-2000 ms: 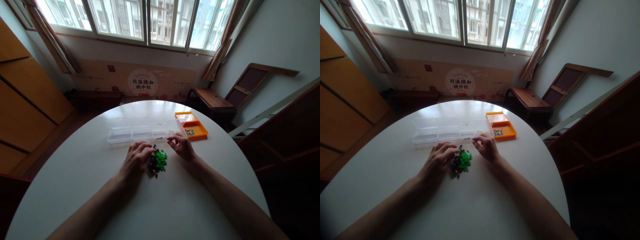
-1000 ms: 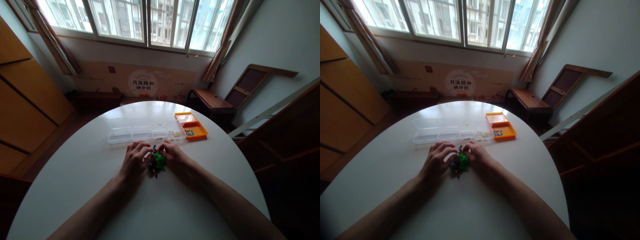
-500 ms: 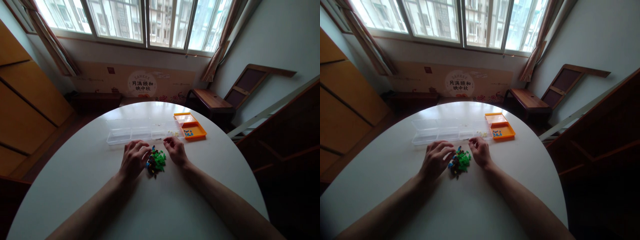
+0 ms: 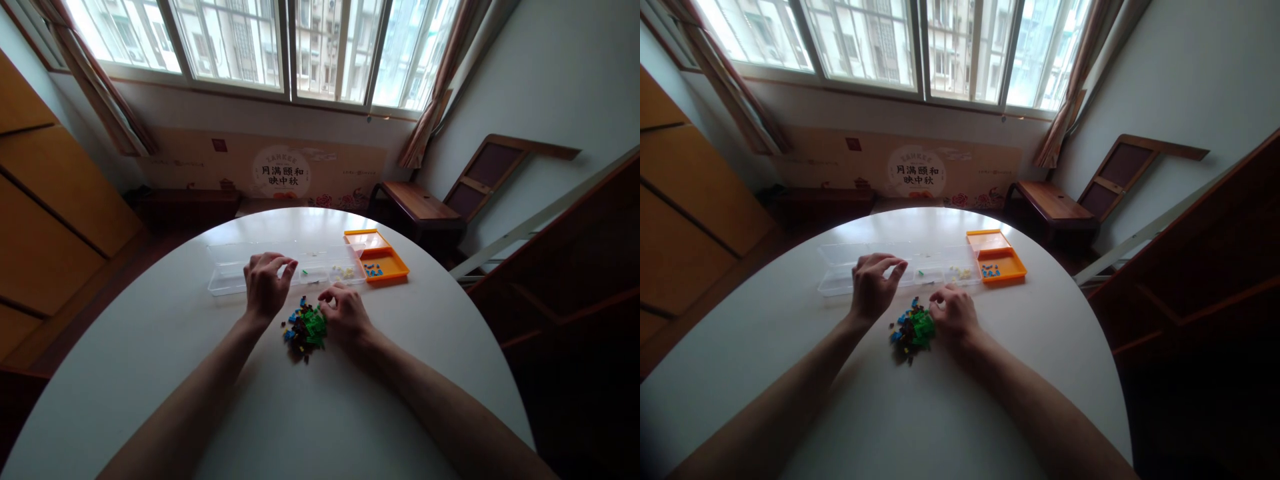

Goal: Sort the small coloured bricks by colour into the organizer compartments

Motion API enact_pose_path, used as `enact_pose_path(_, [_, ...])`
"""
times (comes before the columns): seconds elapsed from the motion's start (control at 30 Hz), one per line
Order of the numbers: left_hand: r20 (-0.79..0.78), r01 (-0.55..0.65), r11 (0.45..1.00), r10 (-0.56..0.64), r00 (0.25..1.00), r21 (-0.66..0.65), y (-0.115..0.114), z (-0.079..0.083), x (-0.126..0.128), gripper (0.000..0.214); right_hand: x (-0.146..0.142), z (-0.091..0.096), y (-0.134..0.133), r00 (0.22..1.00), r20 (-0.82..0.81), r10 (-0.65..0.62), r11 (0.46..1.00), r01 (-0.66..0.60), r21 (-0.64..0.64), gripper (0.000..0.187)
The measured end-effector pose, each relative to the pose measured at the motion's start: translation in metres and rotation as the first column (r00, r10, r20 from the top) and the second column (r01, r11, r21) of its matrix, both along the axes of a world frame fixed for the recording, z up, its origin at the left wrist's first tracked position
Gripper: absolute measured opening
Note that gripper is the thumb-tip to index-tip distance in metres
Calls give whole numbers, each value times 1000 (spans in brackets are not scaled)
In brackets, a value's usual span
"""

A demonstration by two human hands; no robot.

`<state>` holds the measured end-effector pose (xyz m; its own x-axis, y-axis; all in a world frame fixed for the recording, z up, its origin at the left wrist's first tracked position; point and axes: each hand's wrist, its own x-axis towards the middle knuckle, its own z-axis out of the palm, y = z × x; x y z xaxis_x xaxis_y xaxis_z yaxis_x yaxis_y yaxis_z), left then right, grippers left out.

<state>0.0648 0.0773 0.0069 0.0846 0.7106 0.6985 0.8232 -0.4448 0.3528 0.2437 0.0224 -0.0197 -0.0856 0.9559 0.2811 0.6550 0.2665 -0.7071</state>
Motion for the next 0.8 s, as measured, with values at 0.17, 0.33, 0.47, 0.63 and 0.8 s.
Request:
enact_pose_path(0.17, [58,8,1000,-7,998,-17,-2,2,-13,21,1,2,3,993,114,20,998,-13,-63,7])
enact_pose_path(0.33, [21,152,987,-151,988,-42,0,3,-8,17,6,1,8,995,68,68,994,-61,-94,9])
enact_pose_path(0.47, [-50,338,936,-344,938,-99,-3,0,-3,10,9,-2,10,994,-106,37,995,-47,-93,7])
enact_pose_path(0.63, [-198,491,845,-529,825,-214,-8,-4,2,6,9,-9,12,957,-281,67,997,-73,-9,12])
enact_pose_path(0.8, [-274,488,846,-531,802,-212,-11,-2,6,11,10,-12,12,937,-334,104,994,-104,17,15])
